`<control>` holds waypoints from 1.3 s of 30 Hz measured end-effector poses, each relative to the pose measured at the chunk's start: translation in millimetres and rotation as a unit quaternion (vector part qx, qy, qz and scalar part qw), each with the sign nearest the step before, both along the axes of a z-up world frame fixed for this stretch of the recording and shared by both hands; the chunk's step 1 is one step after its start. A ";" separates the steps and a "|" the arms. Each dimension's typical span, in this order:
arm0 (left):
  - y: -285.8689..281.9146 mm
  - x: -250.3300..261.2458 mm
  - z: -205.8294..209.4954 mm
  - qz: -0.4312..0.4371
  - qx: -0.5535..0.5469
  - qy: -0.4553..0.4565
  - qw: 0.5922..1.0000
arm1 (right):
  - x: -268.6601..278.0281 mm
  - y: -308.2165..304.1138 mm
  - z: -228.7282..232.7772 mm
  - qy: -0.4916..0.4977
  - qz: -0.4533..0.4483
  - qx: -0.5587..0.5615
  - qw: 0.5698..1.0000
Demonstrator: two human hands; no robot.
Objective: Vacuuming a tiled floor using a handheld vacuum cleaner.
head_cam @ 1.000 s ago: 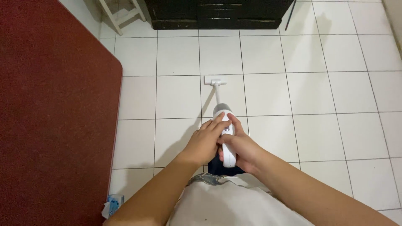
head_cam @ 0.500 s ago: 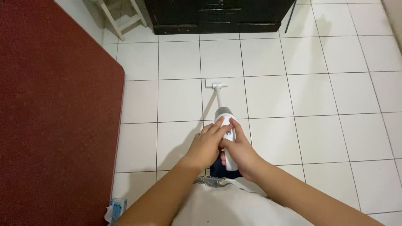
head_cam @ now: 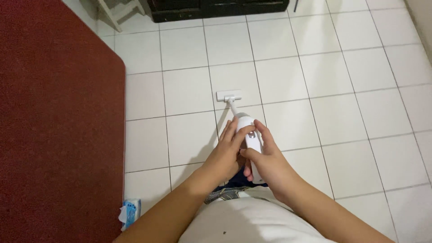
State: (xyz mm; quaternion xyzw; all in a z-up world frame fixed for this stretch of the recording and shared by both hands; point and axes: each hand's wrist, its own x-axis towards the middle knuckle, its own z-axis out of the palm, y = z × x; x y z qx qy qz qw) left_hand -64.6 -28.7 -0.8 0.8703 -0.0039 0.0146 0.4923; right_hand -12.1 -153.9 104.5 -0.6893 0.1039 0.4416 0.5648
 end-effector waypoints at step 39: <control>-60.4 250.9 3.0 0.009 0.068 0.293 0.954 | 257.6 -46.9 -51.8 0.072 0.036 -0.043 0.996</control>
